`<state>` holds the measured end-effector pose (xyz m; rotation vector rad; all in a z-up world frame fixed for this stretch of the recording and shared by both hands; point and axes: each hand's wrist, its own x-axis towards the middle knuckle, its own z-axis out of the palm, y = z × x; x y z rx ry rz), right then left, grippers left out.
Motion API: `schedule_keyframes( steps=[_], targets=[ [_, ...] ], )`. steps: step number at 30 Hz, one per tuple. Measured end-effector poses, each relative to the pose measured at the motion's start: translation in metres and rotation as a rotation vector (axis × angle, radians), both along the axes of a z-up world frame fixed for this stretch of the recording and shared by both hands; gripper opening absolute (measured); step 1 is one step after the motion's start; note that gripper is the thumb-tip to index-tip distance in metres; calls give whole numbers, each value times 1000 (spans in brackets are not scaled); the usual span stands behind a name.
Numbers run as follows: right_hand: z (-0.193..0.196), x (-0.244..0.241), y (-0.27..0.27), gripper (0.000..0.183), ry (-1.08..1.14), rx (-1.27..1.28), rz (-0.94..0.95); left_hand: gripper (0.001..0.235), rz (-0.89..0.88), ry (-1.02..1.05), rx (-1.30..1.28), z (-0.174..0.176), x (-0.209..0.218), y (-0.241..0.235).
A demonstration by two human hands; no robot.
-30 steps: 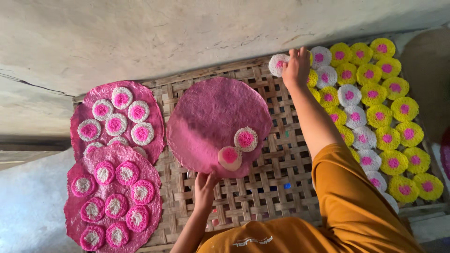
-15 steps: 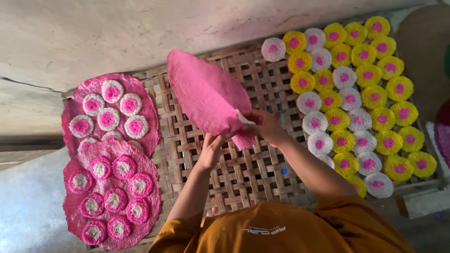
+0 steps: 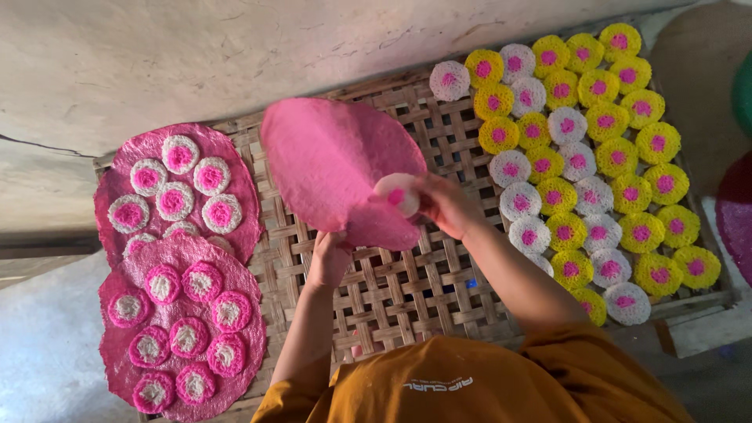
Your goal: The person places small yellow, pink, and white decorative circles onto larger circular pink bases and onto a woven surface by hand.
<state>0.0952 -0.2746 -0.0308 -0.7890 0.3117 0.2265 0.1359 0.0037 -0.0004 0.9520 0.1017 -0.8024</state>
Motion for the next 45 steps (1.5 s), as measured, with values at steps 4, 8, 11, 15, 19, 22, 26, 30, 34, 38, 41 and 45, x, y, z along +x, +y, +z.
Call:
schedule_keyframes(
  steps=[4,8,11,15,19,22,26,30,34,38,41,45],
  targets=[
    [0,13,8,35,99,-271,-31,62,81,-192,-70,-32,0,14],
    [-12,47,-53,35,53,-552,-196,51,163,-152,32,-67,8,61],
    [-28,72,-101,26,-30,-799,-227,45,224,-114,260,-80,3,83],
    [-50,93,-135,21,-128,-1185,-307,46,363,-30,435,-71,-15,77],
    [-61,99,-142,20,-200,-1592,-391,45,300,78,400,-50,-44,45],
    [-58,104,-140,22,-288,-1868,-414,43,209,100,434,-47,-68,19],
    [-38,104,-133,32,-244,-2058,-420,39,272,113,334,-61,-76,-3],
    [0,94,-107,48,-256,-2241,-528,40,236,-139,129,-67,-59,-9],
    [23,67,-28,12,-291,-1497,-186,57,232,-72,150,-52,-33,-10],
    [29,7,49,35,-422,-1096,193,60,79,-84,214,-38,-20,-12],
    [39,-8,52,29,-287,-945,49,56,35,-95,227,-38,-17,-16],
    [55,-21,41,26,-310,-909,22,47,20,-288,214,-44,-22,-11]
  ],
)
